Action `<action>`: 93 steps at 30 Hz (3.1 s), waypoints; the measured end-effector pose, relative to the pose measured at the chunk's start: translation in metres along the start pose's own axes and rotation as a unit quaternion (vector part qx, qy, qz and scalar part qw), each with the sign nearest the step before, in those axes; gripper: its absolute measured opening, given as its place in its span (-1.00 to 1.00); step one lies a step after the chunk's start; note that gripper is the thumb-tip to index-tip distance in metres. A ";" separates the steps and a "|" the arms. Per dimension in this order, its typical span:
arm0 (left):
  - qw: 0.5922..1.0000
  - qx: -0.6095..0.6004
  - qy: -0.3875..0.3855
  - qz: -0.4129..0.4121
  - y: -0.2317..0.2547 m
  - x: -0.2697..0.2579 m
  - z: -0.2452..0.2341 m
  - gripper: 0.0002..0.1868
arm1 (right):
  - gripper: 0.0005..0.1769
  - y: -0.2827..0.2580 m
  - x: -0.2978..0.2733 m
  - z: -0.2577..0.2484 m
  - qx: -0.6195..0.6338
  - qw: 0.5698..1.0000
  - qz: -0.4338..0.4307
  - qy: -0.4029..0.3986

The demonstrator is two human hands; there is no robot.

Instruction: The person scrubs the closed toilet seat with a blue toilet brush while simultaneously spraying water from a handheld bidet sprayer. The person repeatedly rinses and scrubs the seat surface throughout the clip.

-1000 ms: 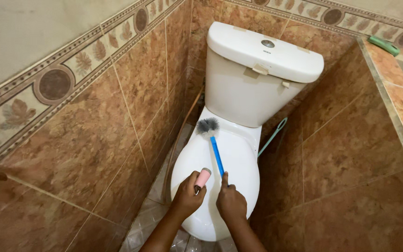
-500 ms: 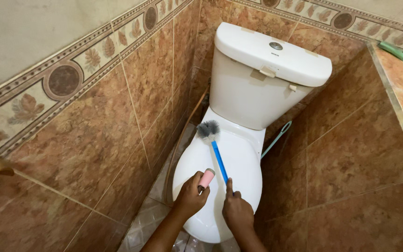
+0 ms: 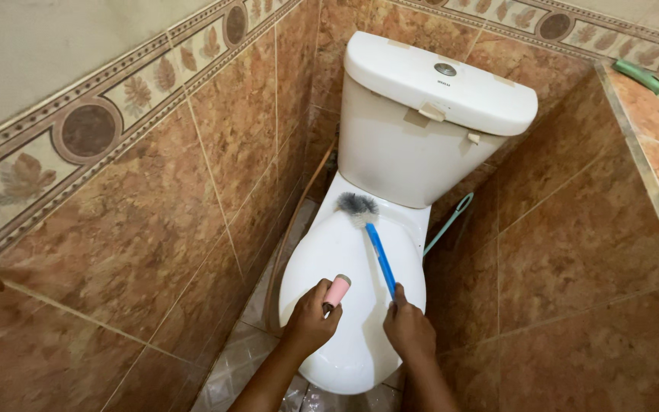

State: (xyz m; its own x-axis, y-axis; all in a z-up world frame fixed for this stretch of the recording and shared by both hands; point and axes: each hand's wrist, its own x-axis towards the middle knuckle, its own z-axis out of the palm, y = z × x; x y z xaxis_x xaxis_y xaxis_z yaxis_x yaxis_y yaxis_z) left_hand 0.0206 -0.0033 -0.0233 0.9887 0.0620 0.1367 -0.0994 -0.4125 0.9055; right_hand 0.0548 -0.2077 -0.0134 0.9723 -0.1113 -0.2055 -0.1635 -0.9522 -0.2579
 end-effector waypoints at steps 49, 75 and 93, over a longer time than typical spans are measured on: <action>1.000 -0.009 -0.001 -0.005 0.002 -0.004 0.003 -0.76 | -0.32 -0.012 -0.009 0.043 -0.016 0.997 -0.067 0.022; 1.000 -0.004 -0.003 -0.008 0.006 0.000 -0.008 -0.79 | -0.37 -0.006 -0.003 0.012 -0.005 0.999 0.025 -0.042; 0.999 0.013 -0.039 -0.027 0.009 -0.003 -0.003 -0.79 | -0.44 0.135 0.000 0.099 0.300 0.943 0.053 0.133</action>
State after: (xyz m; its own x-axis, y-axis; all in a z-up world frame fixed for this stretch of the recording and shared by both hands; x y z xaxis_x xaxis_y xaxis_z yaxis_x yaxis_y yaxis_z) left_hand 0.0164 -0.0044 -0.0141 0.9984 0.0139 0.0543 -0.0429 -0.4333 0.9003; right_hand 0.0164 -0.3080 -0.1414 0.9399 -0.3393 -0.0371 -0.2492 -0.6077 -0.7540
